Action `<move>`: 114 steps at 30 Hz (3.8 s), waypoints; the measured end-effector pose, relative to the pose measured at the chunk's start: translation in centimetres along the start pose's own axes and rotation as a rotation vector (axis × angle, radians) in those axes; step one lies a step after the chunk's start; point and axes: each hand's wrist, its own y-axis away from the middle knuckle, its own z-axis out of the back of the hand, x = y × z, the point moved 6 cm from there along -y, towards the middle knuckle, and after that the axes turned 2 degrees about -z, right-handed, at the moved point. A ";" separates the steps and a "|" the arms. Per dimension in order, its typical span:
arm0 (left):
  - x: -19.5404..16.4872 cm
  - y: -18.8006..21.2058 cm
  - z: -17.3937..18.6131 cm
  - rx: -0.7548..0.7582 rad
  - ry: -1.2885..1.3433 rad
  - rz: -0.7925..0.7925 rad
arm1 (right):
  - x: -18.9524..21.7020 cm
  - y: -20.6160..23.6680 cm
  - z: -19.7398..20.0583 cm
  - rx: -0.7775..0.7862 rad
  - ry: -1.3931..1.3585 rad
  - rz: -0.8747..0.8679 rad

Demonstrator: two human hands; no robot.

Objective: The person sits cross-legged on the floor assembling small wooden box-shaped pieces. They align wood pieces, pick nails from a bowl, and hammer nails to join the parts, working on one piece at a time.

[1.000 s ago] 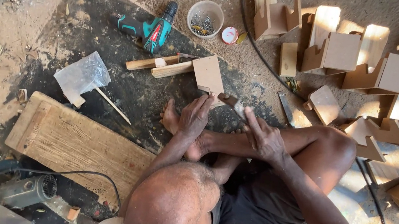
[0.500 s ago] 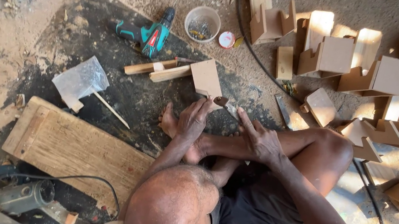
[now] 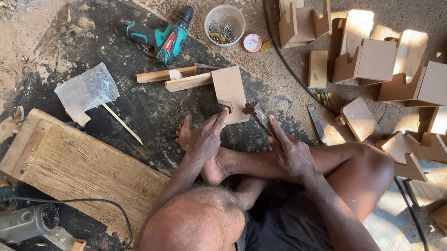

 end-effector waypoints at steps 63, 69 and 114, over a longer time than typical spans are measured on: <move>5.9 -31.3 -1.4 0.120 -0.377 0.395 | -6.3 -3.0 -0.9 0.204 -0.433 -0.721; 5.5 -31.2 -0.4 0.083 -0.274 0.388 | -6.3 -3.0 -1.0 0.217 -0.436 -0.714; -3.0 -1.8 3.1 -0.151 0.370 -0.015 | -1.6 0.0 0.7 0.178 -0.438 -0.594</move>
